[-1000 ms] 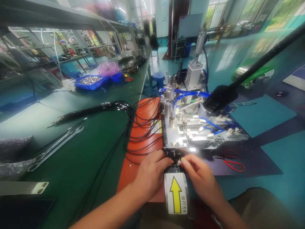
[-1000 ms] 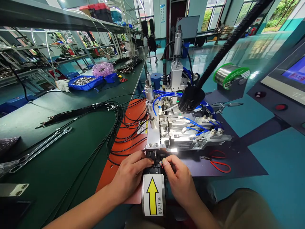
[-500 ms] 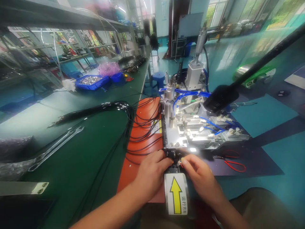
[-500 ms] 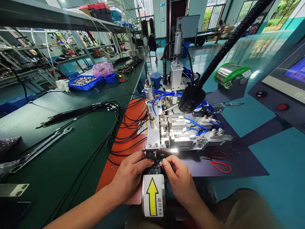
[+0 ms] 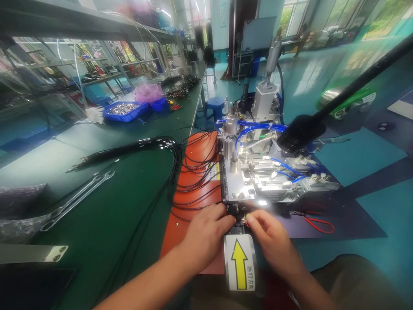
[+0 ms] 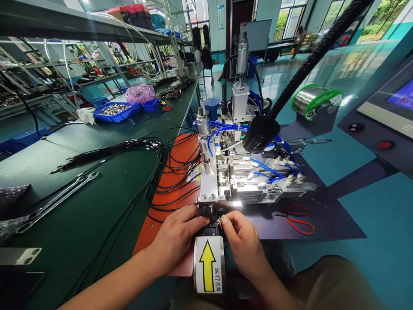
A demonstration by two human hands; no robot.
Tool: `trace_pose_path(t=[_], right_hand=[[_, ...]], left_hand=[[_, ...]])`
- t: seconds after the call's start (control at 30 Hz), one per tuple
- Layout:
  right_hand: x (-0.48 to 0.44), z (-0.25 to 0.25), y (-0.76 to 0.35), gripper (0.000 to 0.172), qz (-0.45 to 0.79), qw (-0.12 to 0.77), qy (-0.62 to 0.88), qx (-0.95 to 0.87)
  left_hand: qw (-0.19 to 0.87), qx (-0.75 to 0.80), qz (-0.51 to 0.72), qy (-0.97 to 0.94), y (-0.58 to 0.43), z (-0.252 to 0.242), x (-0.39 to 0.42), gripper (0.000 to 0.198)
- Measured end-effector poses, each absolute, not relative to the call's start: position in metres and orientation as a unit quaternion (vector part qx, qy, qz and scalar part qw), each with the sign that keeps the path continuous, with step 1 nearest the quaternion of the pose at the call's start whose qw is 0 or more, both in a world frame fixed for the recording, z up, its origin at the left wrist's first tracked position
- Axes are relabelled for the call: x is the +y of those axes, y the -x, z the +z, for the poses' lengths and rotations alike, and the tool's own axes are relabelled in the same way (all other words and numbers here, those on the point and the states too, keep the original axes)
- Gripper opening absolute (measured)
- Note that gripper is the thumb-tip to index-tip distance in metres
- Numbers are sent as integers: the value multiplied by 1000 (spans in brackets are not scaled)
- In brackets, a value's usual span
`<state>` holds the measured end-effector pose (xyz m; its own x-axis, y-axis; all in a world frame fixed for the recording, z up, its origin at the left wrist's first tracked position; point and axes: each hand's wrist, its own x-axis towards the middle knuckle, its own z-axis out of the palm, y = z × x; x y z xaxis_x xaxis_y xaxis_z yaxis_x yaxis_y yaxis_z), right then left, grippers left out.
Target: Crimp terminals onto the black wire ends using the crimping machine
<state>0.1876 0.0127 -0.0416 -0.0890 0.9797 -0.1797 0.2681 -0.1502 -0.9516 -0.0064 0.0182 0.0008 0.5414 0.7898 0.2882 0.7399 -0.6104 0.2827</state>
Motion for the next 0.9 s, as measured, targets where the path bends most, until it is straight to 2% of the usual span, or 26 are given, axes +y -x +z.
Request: trace_pose_path(t=[0.2,0.43,0.9], right_hand=[[5,-44,-195,37,525,363,579,-507],[-8,-35,-200,31,506,336,570,-553],[-4,-26,-195,32,387,327,592,-627]], left_hand=[[68,430,212,-875,7,-2,18,29],[61,435,215,-872,7,-3,17,25],[71,438,218,-869,6,-3,17,24]])
